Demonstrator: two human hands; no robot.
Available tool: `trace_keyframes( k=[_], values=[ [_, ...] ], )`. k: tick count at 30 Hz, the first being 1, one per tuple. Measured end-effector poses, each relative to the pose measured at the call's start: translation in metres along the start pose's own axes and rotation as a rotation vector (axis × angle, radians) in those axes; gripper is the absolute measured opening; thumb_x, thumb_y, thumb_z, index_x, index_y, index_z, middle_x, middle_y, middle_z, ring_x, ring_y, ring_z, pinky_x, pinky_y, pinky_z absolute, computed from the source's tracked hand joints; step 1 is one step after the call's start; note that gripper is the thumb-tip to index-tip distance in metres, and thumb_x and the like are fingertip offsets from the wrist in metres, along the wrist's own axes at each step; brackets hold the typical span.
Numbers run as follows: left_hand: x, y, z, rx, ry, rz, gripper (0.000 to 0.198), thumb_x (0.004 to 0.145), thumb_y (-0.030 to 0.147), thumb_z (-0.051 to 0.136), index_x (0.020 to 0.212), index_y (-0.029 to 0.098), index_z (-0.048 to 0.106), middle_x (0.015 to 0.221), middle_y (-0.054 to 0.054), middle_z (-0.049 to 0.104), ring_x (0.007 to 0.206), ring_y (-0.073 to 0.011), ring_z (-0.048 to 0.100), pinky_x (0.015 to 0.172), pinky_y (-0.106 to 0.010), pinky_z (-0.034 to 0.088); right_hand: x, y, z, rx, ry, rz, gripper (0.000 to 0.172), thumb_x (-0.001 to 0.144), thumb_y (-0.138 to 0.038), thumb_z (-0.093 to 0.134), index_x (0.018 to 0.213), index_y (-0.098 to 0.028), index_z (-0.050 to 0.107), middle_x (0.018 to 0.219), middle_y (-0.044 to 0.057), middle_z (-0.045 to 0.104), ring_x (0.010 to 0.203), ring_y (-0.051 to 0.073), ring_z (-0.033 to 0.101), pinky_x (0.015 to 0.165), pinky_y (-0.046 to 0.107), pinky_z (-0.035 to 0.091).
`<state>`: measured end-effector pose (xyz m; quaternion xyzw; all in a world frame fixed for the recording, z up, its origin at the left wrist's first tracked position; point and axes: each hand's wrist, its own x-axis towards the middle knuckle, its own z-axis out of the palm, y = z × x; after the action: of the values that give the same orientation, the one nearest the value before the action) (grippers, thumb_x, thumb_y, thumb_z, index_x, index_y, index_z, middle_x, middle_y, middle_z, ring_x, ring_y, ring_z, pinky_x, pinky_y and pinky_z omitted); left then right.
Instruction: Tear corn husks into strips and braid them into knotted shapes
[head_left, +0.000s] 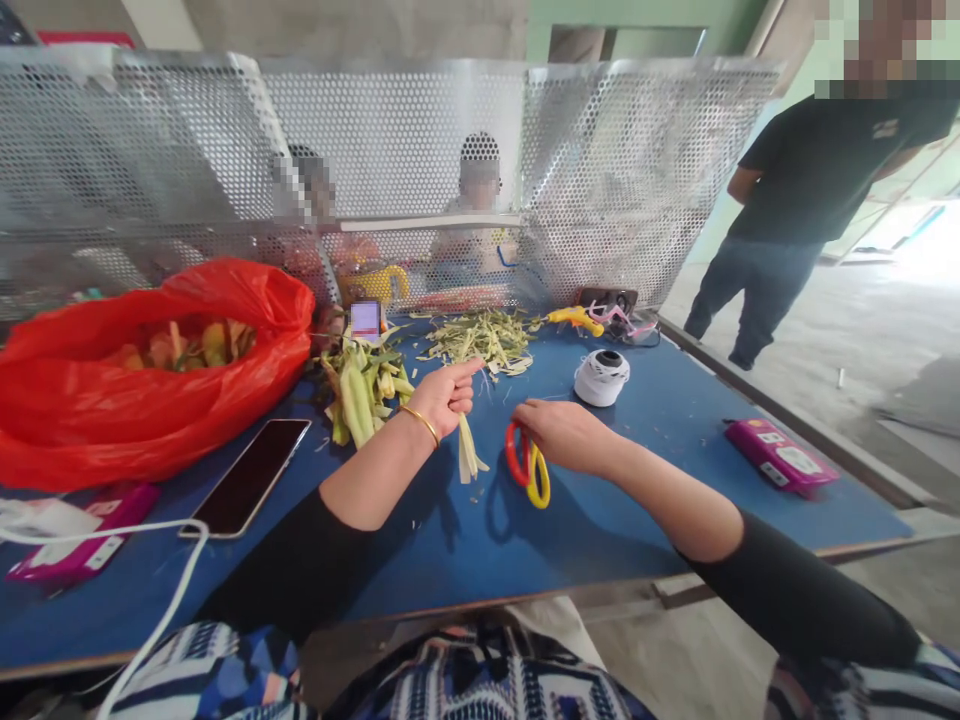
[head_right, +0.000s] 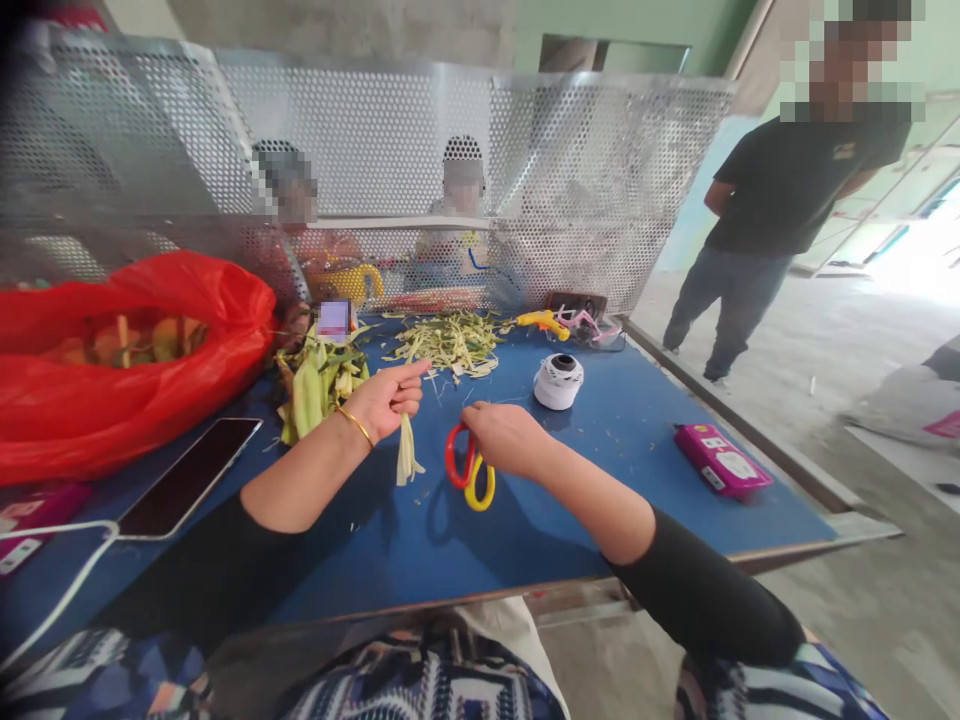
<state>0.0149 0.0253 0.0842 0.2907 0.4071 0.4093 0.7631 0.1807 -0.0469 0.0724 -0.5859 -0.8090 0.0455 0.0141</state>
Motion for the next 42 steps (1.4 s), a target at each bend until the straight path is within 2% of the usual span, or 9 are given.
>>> trace_keyframes(
  k=[5,9,13,20,26,29,32,35,42],
  values=[
    [0.009,-0.005,0.003,-0.011,0.021,-0.026,0.037,0.081,0.008,0.065,0.057,0.017,0.039,0.042,0.013,0.024,0.031,0.0012,0.018,0.03,-0.011,0.009,0.039,0.004,-0.002,0.695,0.211,0.092,0.024,0.083,-0.032,0.062,0.099,-0.016,0.07,0.069,-0.001,0.063,0.053,0.01,0.052,0.054,0.023,0.037],
    [0.017,-0.01,-0.003,-0.002,0.059,-0.043,0.034,0.081,0.007,0.064,0.057,0.016,0.042,0.041,0.013,0.025,0.03,0.0012,0.017,0.03,-0.011,0.009,0.067,0.005,0.013,1.094,0.113,0.091,0.035,0.07,-0.05,0.071,0.063,-0.017,0.061,0.042,-0.008,0.044,0.038,0.007,0.037,0.043,0.022,0.029],
    [0.026,-0.013,-0.007,-0.006,0.103,-0.078,0.033,0.082,0.006,0.064,0.057,0.015,0.043,0.042,0.013,0.026,0.03,0.0014,0.018,0.03,-0.011,0.009,0.08,0.014,0.019,1.211,-0.005,0.04,0.04,0.063,-0.056,0.07,0.058,-0.018,0.058,0.04,-0.007,0.045,0.037,0.006,0.038,0.042,0.022,0.031],
    [0.035,-0.015,-0.011,-0.051,0.154,-0.083,0.026,0.086,0.015,0.065,0.065,0.013,0.05,0.045,0.013,0.024,0.03,0.002,0.018,0.031,-0.011,0.009,0.101,0.035,0.019,0.75,0.215,0.179,0.03,0.084,-0.036,0.048,0.067,-0.016,0.063,0.048,-0.001,0.053,0.043,0.013,0.051,0.048,0.026,0.043],
    [0.034,-0.011,-0.013,-0.137,0.073,-0.16,0.037,0.1,0.024,0.037,0.07,0.011,0.054,0.046,0.008,0.034,0.029,-0.0016,0.027,0.029,-0.013,0.018,0.117,0.054,0.007,0.316,0.5,0.272,0.031,0.077,-0.006,0.049,0.102,-0.008,0.067,0.102,0.021,0.068,0.094,0.028,0.064,0.086,0.04,0.043],
    [0.031,-0.009,-0.01,-0.161,0.058,-0.129,0.032,0.098,0.013,0.038,0.071,0.011,0.056,0.047,0.005,0.042,0.033,-0.0036,0.039,0.033,-0.013,0.03,0.11,0.06,0.0,0.03,0.529,0.25,0.021,0.081,-0.01,0.049,0.084,-0.009,0.07,0.085,0.021,0.07,0.085,0.029,0.064,0.092,0.046,0.038],
    [0.027,-0.005,-0.007,-0.215,0.045,-0.094,0.026,0.096,0.011,0.042,0.077,0.01,0.06,0.056,-0.001,0.055,0.047,-0.0081,0.056,0.049,-0.018,0.05,0.095,0.058,-0.003,-0.091,0.694,0.079,0.025,0.087,-0.014,0.046,0.089,-0.012,0.071,0.089,0.017,0.07,0.089,0.027,0.064,0.093,0.045,0.04],
    [0.022,0.0,-0.006,-0.29,-0.001,-0.089,0.021,0.094,0.01,0.045,0.084,0.01,0.063,0.066,-0.005,0.062,0.06,-0.0119,0.064,0.065,-0.024,0.057,0.076,0.043,-0.002,-0.17,0.822,-0.314,0.026,0.091,-0.015,0.048,0.109,-0.016,0.067,0.101,0.013,0.068,0.095,0.023,0.062,0.085,0.037,0.045],
    [0.011,-0.001,-0.001,-0.273,-0.131,-0.164,0.019,0.093,0.012,0.046,0.092,0.01,0.065,0.061,-0.002,0.059,0.05,-0.0096,0.058,0.047,-0.017,0.048,0.053,0.0,0.016,-0.359,0.866,-0.636,0.026,0.096,-0.009,0.042,0.096,-0.017,0.067,0.088,0.007,0.066,0.073,0.015,0.057,0.071,0.031,0.046]
  ],
)
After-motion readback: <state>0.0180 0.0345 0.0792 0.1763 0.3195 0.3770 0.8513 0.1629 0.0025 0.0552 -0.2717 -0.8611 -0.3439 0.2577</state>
